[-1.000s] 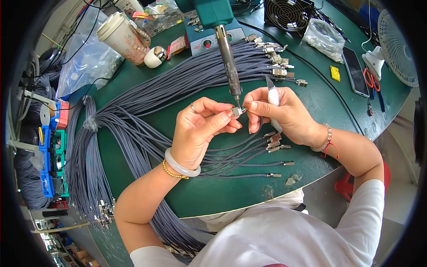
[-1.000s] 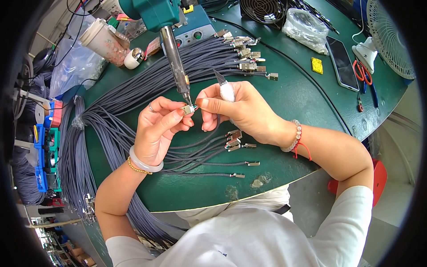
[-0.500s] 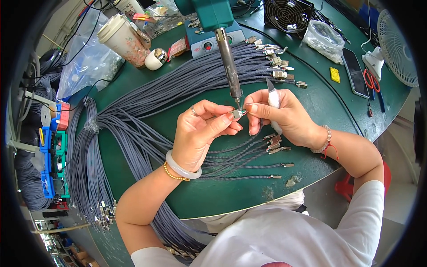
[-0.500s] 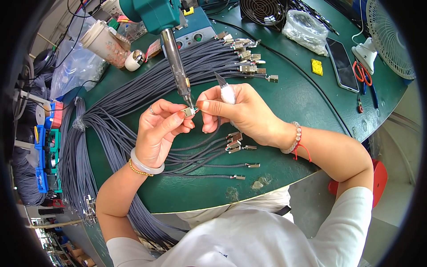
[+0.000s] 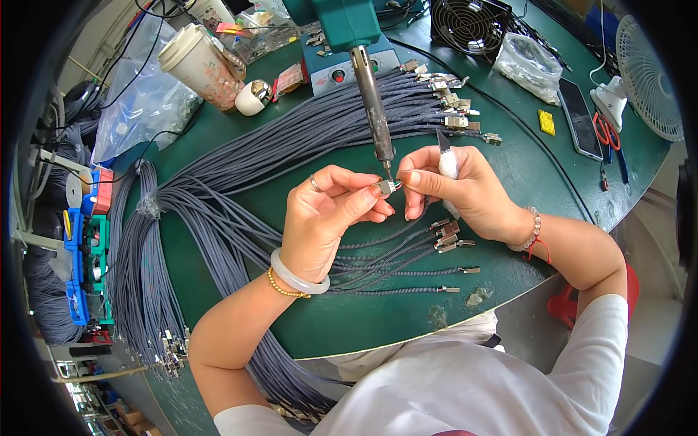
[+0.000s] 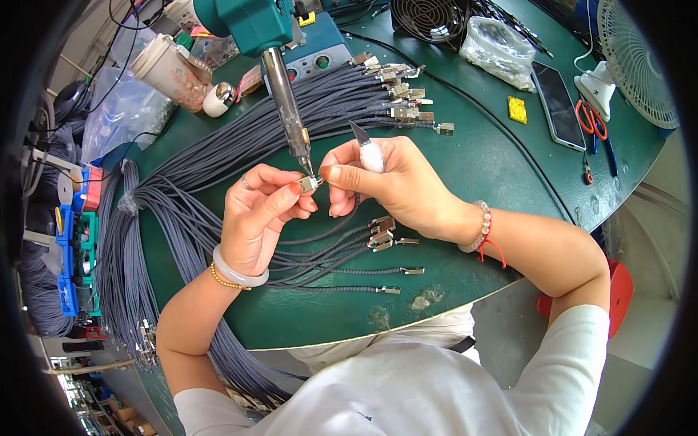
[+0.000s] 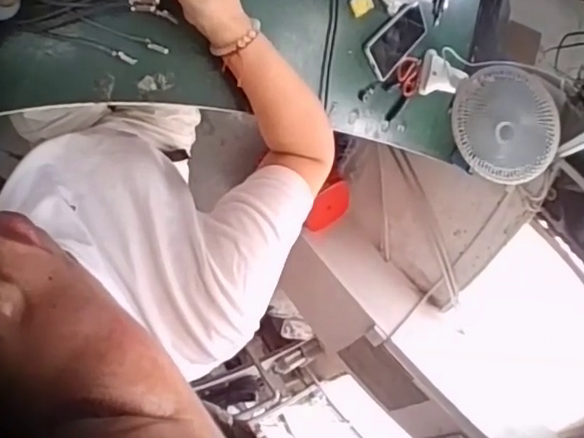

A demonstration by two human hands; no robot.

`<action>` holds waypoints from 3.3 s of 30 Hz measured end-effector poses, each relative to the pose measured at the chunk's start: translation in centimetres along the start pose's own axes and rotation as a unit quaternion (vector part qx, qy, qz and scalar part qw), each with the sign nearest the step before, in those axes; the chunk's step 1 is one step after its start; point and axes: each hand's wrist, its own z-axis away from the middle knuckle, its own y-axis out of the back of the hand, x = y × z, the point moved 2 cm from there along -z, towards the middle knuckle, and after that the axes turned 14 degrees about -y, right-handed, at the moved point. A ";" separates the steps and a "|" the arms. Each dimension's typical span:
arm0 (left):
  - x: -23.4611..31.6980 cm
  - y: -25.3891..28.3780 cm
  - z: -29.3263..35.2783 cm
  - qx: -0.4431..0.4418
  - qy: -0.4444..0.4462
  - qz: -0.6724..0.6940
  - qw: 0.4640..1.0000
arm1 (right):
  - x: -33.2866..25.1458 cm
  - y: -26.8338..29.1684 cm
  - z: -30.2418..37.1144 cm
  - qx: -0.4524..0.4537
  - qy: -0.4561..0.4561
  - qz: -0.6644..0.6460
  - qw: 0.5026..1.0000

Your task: Assembling electronic cables by attaching connectors and processing them at a mechanical assembly station.

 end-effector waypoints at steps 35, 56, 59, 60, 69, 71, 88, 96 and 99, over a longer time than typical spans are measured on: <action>1.0 0.3 1.1 0.061 0.120 0.034 0.990 | -0.2 -1.2 1.4 0.047 -0.145 0.042 0.987; 3.3 0.5 6.9 0.184 0.123 0.017 0.975 | -0.6 -2.7 4.1 0.040 -0.123 0.188 0.974; 3.7 1.7 8.1 0.135 0.093 -0.016 0.986 | -0.1 -1.5 5.0 0.101 -0.069 0.252 0.960; 3.8 2.0 8.4 0.138 0.095 -0.014 0.986 | -0.8 -1.6 5.9 0.189 0.066 0.419 0.886; 3.8 1.4 8.1 0.101 0.108 -0.042 0.988 | 2.0 -8.6 11.4 0.029 0.154 0.580 0.799; 3.7 0.3 7.4 0.118 0.100 -0.054 0.987 | 3.1 -8.5 12.6 -0.014 0.154 0.598 0.787; 3.2 -5.2 1.2 0.086 0.107 -0.143 0.980 | -7.8 16.6 19.8 0.425 0.150 0.619 0.643; 3.9 -0.4 4.6 0.093 0.126 -0.139 0.978 | -8.3 30.0 16.6 0.539 -0.048 0.613 0.576; 4.5 3.4 5.4 0.050 0.106 -0.125 0.985 | -6.3 28.0 15.1 0.562 -0.145 0.648 0.493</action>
